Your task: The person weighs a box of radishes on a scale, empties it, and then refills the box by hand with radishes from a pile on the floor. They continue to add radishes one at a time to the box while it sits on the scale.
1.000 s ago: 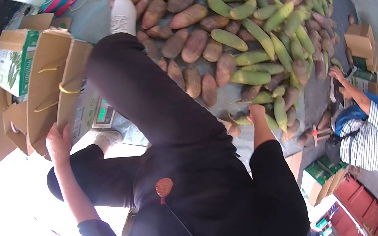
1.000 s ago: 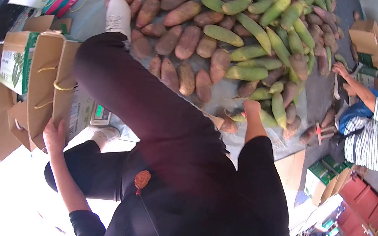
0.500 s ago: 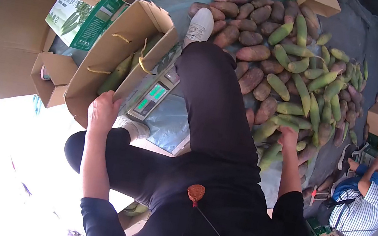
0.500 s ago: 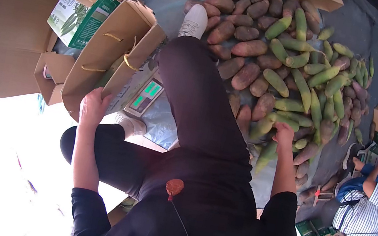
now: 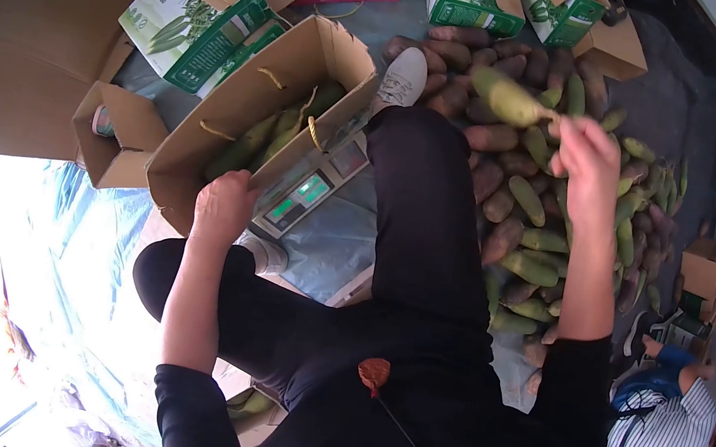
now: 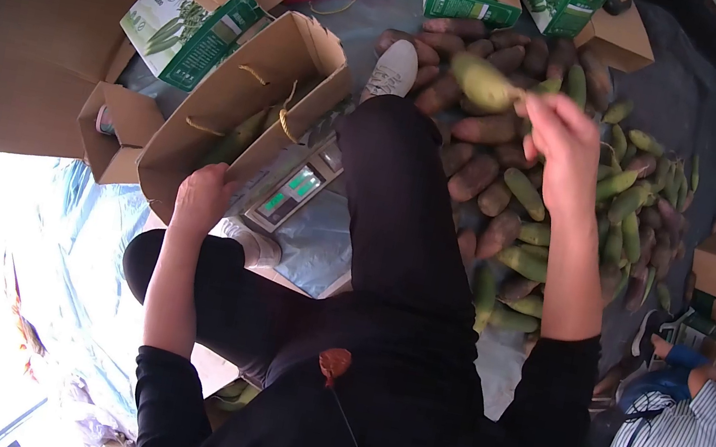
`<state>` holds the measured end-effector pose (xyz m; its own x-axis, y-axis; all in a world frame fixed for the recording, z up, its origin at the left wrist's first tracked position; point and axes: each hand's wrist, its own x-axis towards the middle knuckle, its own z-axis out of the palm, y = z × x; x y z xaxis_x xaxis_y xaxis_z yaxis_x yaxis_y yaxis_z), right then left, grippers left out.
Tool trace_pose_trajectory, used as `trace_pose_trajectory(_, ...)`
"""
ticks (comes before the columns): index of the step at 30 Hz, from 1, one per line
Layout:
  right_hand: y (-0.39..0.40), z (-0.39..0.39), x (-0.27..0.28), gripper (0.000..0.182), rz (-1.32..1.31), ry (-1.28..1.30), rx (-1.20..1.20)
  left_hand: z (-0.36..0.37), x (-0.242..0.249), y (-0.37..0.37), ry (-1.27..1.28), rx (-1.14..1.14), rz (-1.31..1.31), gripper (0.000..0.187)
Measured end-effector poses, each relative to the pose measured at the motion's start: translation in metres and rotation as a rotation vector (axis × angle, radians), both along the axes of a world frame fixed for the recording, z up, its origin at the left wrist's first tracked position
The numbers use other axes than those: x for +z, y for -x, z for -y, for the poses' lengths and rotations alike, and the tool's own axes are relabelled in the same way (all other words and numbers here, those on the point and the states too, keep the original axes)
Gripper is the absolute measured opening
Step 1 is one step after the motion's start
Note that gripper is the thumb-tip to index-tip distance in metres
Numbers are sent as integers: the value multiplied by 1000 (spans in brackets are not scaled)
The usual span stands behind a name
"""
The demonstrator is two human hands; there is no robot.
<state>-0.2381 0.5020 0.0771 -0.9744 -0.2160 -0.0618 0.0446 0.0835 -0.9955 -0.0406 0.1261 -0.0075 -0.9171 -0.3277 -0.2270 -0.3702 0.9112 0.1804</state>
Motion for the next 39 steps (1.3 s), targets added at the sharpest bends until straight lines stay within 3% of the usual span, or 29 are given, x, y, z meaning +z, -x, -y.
trace_pose_trajectory(6,49,105,71,18,-162,374,419,3,-4,-1,2,-18,-1,22)
trace_pose_trajectory(9,46,160,89,16,65,476,479,3,-4,-1,-10,-10,11,22)
trace_pose_trajectory(12,55,200,63,15,219,503,498,4,-5,0,-7,-15,16,23)
trace_pose_trajectory(14,39,216,54,21,73,331,413,4,-4,0,3,-19,22,23)
trace_pose_trajectory(18,23,229,33,18,26,275,454,3,-2,2,10,-32,30,24)
trace_pose_trajectory(20,18,234,19,20,-251,94,536,3,-2,3,17,-32,37,24)
trace_pose_trajectory(22,17,232,16,26,-559,-347,772,5,-4,2,23,-45,41,23)
trace_pose_trajectory(24,13,223,10,26,-634,-367,901,8,-8,0,12,-62,15,23)
trace_pose_trajectory(27,20,188,14,25,-632,-243,776,4,-6,1,-25,-81,15,26)
trace_pose_trajectory(31,40,103,7,27,-247,-216,621,5,-7,1,-65,-92,7,26)
trace_pose_trajectory(34,43,28,-44,25,-96,-212,365,2,-2,2,-48,-85,17,26)
trace_pose_trajectory(36,25,-46,-97,21,163,-342,157,-2,0,5,-101,-69,-15,28)
trace_pose_trajectory(39,-13,-120,-178,18,334,-376,-80,-3,-1,5,-109,-69,-4,30)
